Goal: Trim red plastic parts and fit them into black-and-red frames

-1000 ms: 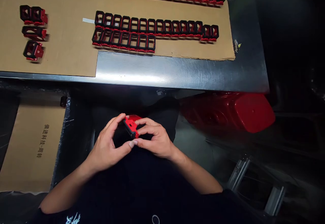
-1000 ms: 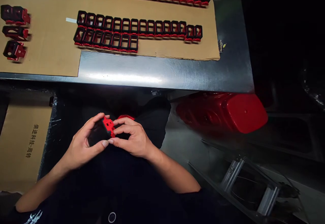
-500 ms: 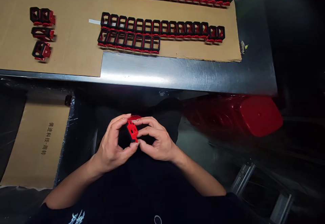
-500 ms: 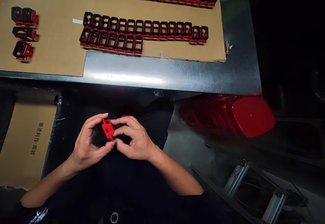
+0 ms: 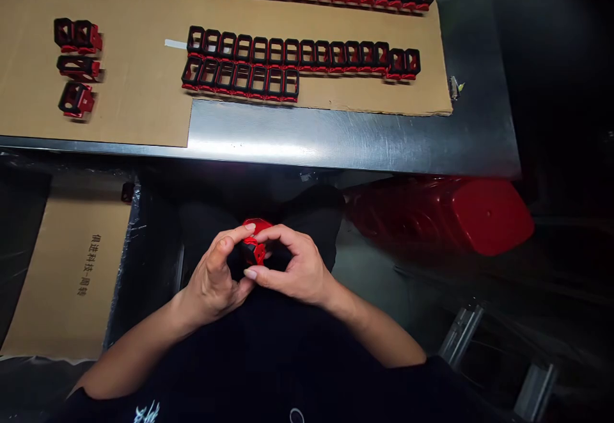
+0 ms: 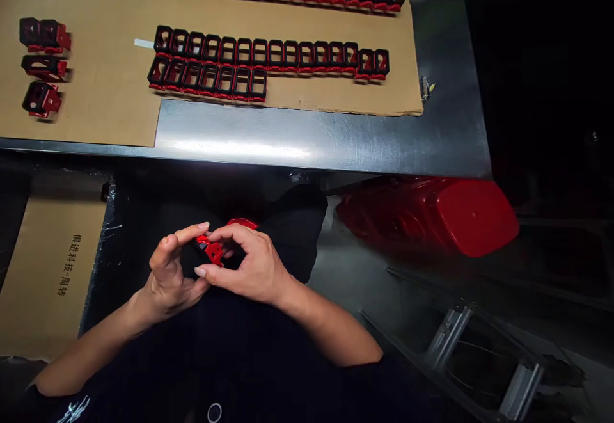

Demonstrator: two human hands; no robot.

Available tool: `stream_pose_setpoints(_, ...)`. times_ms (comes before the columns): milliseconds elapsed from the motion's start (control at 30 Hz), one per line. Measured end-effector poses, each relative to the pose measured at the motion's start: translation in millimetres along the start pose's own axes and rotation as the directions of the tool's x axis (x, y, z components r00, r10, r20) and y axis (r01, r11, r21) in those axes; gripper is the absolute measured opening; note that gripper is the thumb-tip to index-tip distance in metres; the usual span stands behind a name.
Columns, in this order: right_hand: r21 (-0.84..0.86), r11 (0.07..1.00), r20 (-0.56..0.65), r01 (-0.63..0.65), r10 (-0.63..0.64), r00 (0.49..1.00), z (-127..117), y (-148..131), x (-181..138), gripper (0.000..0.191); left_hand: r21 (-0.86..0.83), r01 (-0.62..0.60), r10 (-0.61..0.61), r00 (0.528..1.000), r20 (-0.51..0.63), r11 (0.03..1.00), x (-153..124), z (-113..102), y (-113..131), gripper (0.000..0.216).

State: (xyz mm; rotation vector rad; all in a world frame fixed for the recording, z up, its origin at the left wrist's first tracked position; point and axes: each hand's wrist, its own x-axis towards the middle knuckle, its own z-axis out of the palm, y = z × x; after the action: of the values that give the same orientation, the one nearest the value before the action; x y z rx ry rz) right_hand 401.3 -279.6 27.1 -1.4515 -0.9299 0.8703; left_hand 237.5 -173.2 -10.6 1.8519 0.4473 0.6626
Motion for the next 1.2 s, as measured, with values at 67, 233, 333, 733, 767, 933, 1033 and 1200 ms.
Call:
stream_pose_setpoints(67, -0.019, 0.999, -0.015, 0.045, -0.046, 0.999, 0.7, 3.2, 0.0, 0.028, 0.078, -0.11, 0.11, 0.994, 0.003, 0.991, 1.2, 0.2, -2.4, 0.097)
stream_pose_setpoints(233, 0.113, 0.994, -0.001, 0.006, -0.006, 1.0, -1.6, 10.8, -1.7, 0.026, 0.251, -0.362, 0.367, 0.93, 0.028, 0.898, 6.0, 3.4, -7.7, 0.12)
stream_pose_setpoints(333, 0.261, 0.96, 0.041, -0.103, 0.096, 0.995, -3.2, 15.6, -4.0, 0.028, 0.332, -0.46, 0.469, 0.881, 0.057, 0.823, 7.5, 4.7, -10.2, 0.123)
stream_pose_setpoints(733, 0.687, 0.491, 0.388, -0.536, 0.376, 0.842, -2.8, 42.7, -1.2, 0.034, 0.313, -0.401, 0.374, 0.916, 0.145, 0.861, 17.6, 6.5, 12.8, 0.126)
stream_pose_setpoints(767, 0.69, 0.468, 0.403, -0.552, 0.384, 0.831, -2.7, 43.6, -1.1, 0.035, 0.307, -0.38, 0.352, 0.925, 0.143, 0.872, 17.9, 6.9, 13.6, 0.126)
stream_pose_setpoints(933, 0.693, 0.389, 0.473, -0.606, 0.389, 0.791, -3.8, 48.1, -3.1, 0.039, 0.315, -0.304, 0.278, 0.952, 0.126, 0.899, 19.0, 8.8, 15.1, 0.126)
stream_pose_setpoints(1033, 0.691, 0.354, 0.5, -0.63, 0.394, 0.771, -4.4, 50.1, -4.0, 0.039, 0.337, -0.26, 0.235, 0.965, 0.111, 0.905, 20.4, 9.7, 17.1, 0.124)
stream_pose_setpoints(1200, 0.701, 0.34, 0.494, -0.627, 0.403, 0.77, -3.5, 48.4, -3.0, 0.041, 0.374, -0.181, 0.166, 0.983, 0.072, 0.91, 22.5, 8.6, 22.8, 0.118)
